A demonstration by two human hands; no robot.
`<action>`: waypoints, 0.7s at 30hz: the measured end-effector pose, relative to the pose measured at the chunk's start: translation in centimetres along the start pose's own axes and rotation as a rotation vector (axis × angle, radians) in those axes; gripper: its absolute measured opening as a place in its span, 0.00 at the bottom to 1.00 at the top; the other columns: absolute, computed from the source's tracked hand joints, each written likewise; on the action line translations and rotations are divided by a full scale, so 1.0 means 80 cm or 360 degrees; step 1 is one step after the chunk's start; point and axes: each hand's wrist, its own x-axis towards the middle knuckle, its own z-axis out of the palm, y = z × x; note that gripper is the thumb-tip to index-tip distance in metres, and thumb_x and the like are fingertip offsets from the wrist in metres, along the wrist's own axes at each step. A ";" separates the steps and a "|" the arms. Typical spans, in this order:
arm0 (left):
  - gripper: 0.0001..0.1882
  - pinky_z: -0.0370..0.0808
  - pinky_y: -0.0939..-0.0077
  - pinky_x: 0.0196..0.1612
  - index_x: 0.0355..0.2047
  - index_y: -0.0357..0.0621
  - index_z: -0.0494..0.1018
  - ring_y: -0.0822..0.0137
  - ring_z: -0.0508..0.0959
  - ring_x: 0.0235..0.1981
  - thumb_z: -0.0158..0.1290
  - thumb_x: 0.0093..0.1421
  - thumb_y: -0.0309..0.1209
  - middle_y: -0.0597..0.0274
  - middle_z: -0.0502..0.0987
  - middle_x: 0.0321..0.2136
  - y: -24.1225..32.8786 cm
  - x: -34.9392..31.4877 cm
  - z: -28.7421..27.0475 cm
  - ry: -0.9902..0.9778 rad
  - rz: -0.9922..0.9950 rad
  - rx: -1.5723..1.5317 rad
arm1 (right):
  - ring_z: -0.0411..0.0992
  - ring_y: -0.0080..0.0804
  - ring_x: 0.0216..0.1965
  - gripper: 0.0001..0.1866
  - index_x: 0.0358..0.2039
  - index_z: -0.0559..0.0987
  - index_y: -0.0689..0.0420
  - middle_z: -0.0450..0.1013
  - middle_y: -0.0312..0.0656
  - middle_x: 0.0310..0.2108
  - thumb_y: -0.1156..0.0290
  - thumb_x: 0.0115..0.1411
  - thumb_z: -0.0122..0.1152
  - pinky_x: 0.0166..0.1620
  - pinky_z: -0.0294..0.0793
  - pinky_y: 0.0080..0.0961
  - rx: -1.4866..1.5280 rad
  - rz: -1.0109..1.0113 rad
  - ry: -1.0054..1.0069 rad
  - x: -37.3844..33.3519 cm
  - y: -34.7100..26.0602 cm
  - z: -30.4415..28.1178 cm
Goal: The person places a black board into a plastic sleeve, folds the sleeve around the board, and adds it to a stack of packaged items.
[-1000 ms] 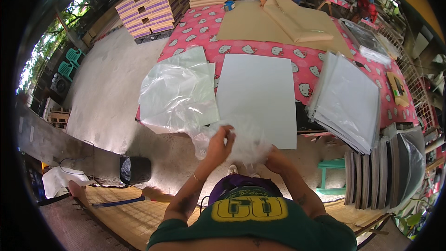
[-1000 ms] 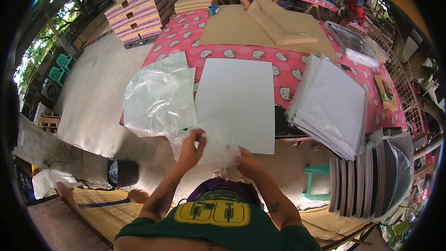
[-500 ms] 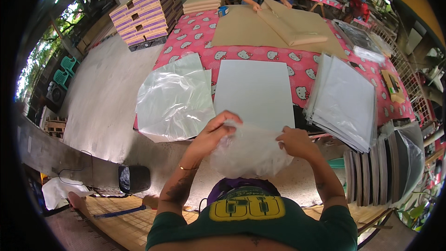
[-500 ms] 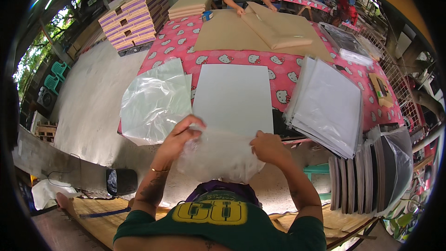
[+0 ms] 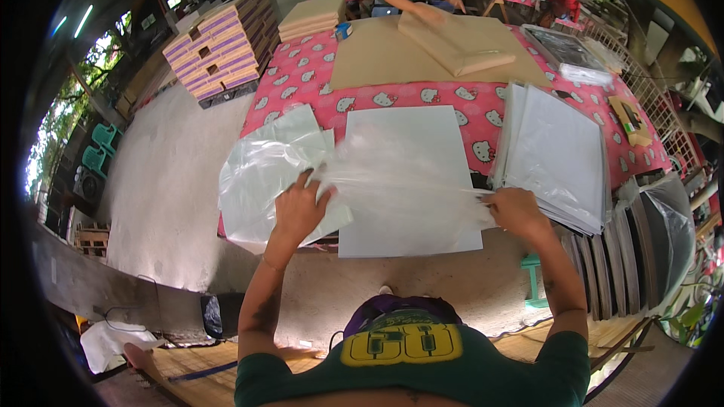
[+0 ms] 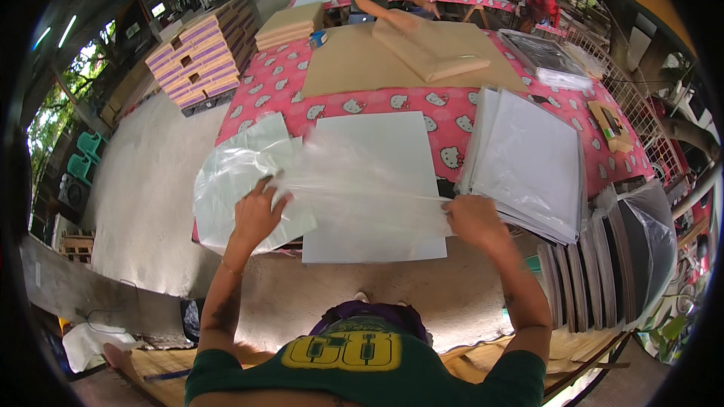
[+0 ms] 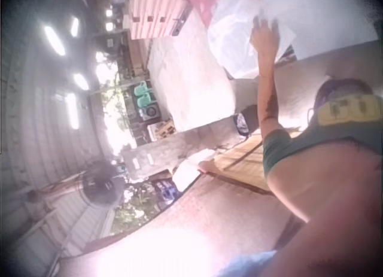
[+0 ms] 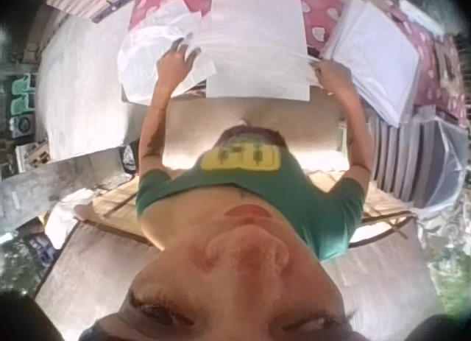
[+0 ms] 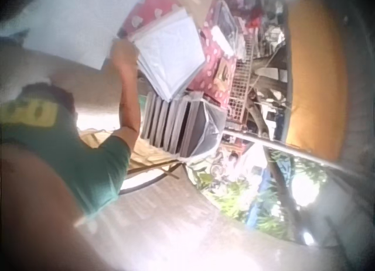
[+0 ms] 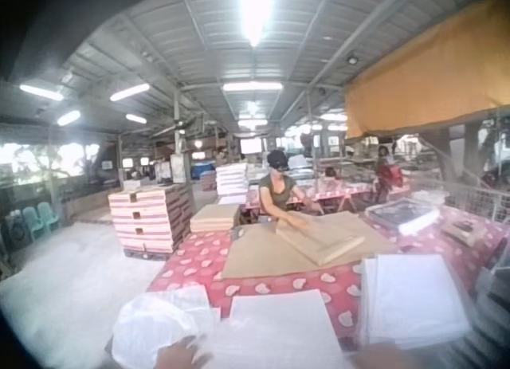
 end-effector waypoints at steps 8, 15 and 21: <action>0.22 0.74 0.68 0.41 0.31 0.33 0.74 0.54 0.78 0.32 0.60 0.50 0.44 0.46 0.76 0.37 -0.037 -0.012 -0.098 -0.0133 0.0006 -0.2357 | 0.72 0.39 0.35 0.22 0.25 0.78 0.62 0.74 0.41 0.37 0.51 0.52 0.61 0.43 0.70 0.29 0.1293 -0.0441 -0.0261 -0.007 0.055 -0.009; 0.23 0.72 0.62 0.30 0.30 0.34 0.73 0.61 0.76 0.25 0.55 0.57 0.47 0.54 0.77 0.26 0.023 -0.028 -0.050 -0.1279 0.0229 -0.1399 | 0.73 0.31 0.34 0.23 0.36 0.78 0.60 0.75 0.40 0.31 0.49 0.58 0.53 0.44 0.70 0.26 0.2616 -0.0684 -0.0381 -0.009 0.055 0.006; 0.20 0.72 0.67 0.31 0.29 0.34 0.72 0.64 0.76 0.26 0.52 0.60 0.44 0.55 0.79 0.26 0.005 -0.025 -0.044 -0.1914 -0.0271 -0.2975 | 0.74 0.30 0.34 0.19 0.41 0.76 0.61 0.75 0.40 0.34 0.57 0.58 0.59 0.45 0.70 0.26 0.2635 -0.0666 -0.0756 0.007 0.035 0.050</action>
